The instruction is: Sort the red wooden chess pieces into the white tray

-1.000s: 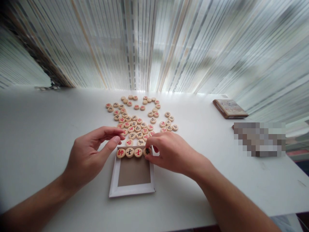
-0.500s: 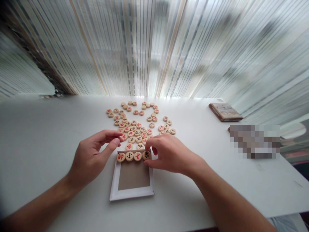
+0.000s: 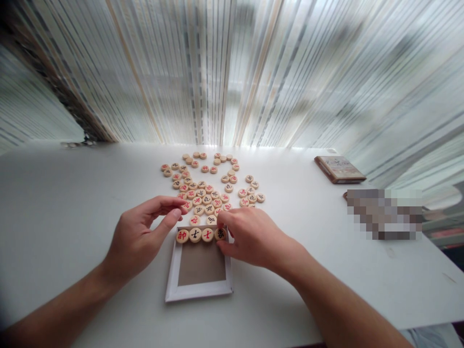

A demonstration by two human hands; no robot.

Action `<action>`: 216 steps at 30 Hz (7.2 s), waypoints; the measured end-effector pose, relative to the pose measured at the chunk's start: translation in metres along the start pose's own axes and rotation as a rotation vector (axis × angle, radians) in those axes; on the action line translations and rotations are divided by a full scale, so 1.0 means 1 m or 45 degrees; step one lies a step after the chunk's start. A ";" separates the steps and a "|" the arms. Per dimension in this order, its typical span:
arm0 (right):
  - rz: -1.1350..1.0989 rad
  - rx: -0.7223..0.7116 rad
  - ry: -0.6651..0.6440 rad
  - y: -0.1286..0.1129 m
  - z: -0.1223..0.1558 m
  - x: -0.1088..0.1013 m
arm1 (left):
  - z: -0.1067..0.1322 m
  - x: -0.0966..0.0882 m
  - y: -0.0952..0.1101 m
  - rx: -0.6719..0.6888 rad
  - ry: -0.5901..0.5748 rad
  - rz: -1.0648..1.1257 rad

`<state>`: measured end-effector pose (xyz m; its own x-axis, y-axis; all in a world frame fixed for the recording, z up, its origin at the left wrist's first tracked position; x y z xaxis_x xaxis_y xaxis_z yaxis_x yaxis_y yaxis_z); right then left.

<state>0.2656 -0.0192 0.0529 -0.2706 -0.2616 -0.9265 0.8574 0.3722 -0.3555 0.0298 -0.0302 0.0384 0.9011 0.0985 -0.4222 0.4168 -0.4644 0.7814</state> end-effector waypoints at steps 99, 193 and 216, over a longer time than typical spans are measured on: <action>-0.383 0.108 0.822 0.094 -0.051 0.016 | -0.022 -0.014 -0.054 0.130 -0.213 -0.542; -1.855 0.014 0.128 -0.020 -0.009 0.025 | 0.006 0.007 0.007 0.082 -0.079 0.350; -2.081 0.149 -0.121 -0.017 -0.012 0.027 | 0.006 0.009 0.009 -0.141 -0.110 0.759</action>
<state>0.2383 -0.0219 0.0324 -0.8458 -0.3378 0.4130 -0.2670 -0.4022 -0.8757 0.0409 -0.0385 0.0386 0.9720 -0.2240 0.0705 -0.1423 -0.3228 0.9357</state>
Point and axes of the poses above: each hand's wrist, its own z-axis away from the middle knuckle, its own x-axis out of the palm, y = z × x, the point moved 1 cm from there along -z, towards the middle knuckle, and after that the axes turned 10 degrees about x, right-handed, at the moved point
